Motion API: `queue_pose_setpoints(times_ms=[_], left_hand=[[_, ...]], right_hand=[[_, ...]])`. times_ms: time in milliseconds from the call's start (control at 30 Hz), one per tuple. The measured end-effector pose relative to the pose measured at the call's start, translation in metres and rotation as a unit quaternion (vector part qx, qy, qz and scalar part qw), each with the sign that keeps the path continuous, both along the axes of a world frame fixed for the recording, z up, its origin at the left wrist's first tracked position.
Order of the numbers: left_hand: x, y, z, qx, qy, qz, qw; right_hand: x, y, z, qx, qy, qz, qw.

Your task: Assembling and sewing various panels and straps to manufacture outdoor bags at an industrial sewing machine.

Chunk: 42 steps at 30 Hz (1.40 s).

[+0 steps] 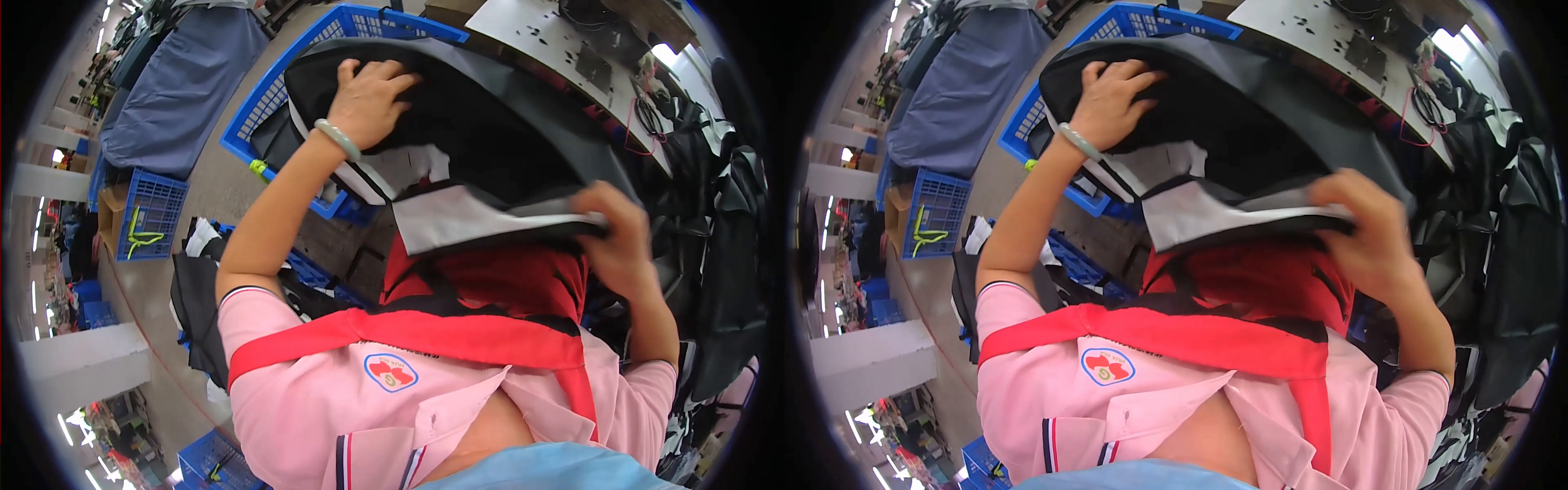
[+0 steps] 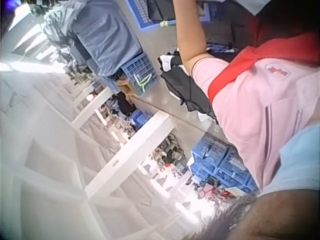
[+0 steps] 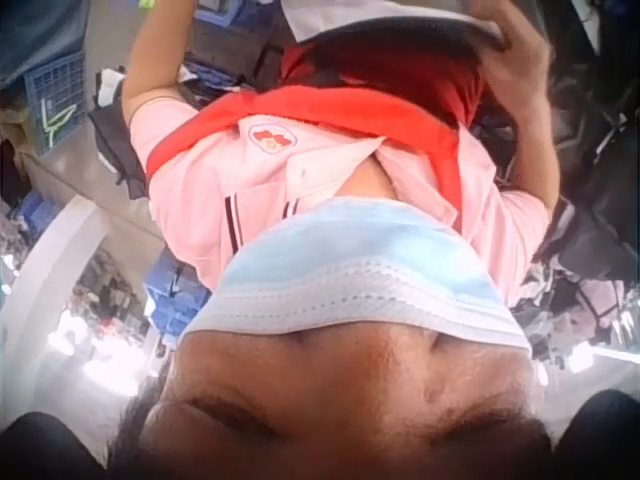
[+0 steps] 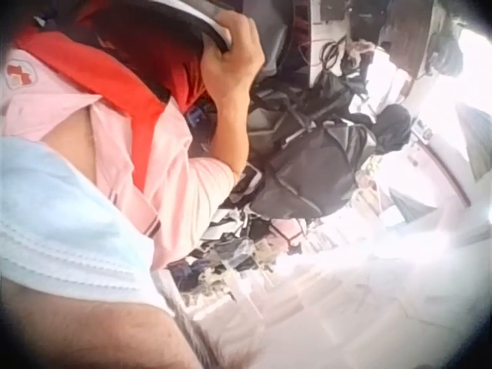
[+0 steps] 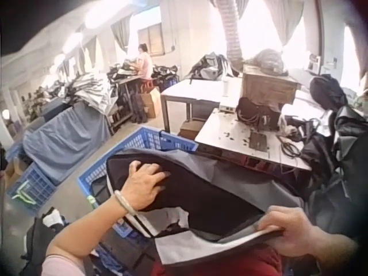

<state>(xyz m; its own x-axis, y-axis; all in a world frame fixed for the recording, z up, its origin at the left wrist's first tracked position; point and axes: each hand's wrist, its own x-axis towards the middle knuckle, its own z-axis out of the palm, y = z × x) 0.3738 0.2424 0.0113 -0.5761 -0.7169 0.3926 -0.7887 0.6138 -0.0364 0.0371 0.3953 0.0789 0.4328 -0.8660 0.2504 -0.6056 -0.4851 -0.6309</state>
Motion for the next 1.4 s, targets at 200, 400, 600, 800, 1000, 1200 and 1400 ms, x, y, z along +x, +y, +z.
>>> queue_pose_setpoints(times_ms=[200,400,600,800,1000,1200,1400], left_hand=[[-0.061,-0.012,0.086,0.124,0.055,-0.237,0.962],[-0.106,-0.067,0.017,0.397,0.017,-0.228,0.889],[-0.159,-0.093,-0.047,0.517,0.097,-0.093,0.845],[-0.213,-0.046,0.004,0.444,0.113,-0.345,0.819],[-0.214,-0.056,0.0,0.467,0.099,-0.323,0.817],[-0.236,-0.052,-0.005,0.341,0.111,-0.385,0.851],[-0.235,-0.075,0.012,0.396,0.09,-0.366,0.837]], right_hand=[[-0.159,0.085,0.092,-0.174,-0.13,-0.296,0.93],[-0.183,0.013,0.059,-0.032,-0.195,-0.276,0.941],[-0.265,-0.022,-0.106,0.125,-0.289,-0.351,0.882],[-0.265,-0.018,-0.062,0.155,-0.274,-0.337,0.887],[-0.214,-0.065,0.033,-0.022,-0.003,-0.13,0.991],[-0.102,-0.144,-0.012,0.072,0.151,0.082,0.983],[-0.11,-0.138,-0.015,0.203,0.162,0.0,0.966]])
